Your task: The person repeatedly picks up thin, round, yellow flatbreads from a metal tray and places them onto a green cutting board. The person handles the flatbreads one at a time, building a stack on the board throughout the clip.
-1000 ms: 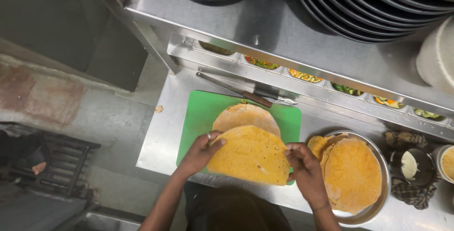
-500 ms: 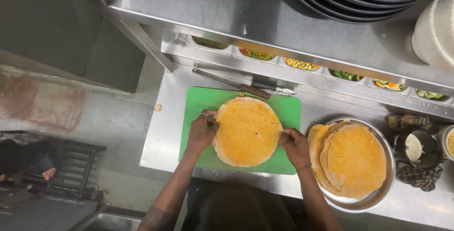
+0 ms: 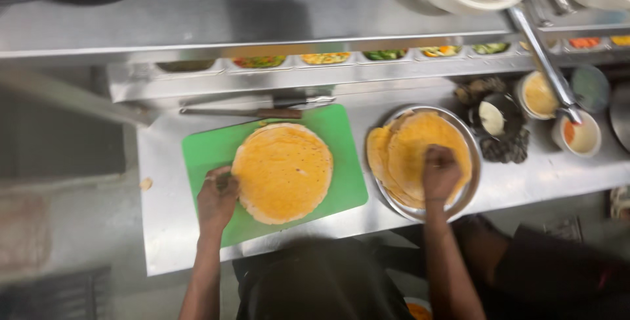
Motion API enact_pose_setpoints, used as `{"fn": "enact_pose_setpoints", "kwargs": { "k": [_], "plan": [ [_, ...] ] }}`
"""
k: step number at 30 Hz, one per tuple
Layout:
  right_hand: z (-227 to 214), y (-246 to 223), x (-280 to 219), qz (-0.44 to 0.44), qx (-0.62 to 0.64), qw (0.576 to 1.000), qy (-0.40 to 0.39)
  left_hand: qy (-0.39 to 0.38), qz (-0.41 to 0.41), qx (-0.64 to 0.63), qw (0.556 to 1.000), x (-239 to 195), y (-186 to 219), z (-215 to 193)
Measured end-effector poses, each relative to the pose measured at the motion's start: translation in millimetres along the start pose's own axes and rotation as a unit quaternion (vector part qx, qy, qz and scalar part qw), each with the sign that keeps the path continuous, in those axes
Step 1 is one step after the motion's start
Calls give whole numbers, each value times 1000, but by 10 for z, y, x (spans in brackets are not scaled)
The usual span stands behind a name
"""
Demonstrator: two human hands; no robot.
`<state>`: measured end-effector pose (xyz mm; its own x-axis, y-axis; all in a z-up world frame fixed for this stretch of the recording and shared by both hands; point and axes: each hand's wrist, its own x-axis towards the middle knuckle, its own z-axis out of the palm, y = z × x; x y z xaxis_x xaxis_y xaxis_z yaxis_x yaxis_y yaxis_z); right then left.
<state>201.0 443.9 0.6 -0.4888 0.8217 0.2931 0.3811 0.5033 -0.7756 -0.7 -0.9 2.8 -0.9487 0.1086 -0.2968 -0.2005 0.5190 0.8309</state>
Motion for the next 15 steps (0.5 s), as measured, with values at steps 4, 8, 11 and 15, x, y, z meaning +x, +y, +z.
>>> {"fn": "enact_pose_setpoints", "kwargs": {
  "k": [4,8,11,15],
  "plan": [
    [-643,767,475,160,-273,949,-4,-34,-59,-3,998,-69,82,-36],
    [-878,1136,570,247,-155,955,-49,-35,-63,14,997,-68,154,-40],
    [-906,1174,556,270,-69,959,-55,-42,-63,16,997,-74,187,-52],
    [-923,1163,616,240,-100,965,-28,-48,-86,29,995,-78,196,-42]
  ]
}}
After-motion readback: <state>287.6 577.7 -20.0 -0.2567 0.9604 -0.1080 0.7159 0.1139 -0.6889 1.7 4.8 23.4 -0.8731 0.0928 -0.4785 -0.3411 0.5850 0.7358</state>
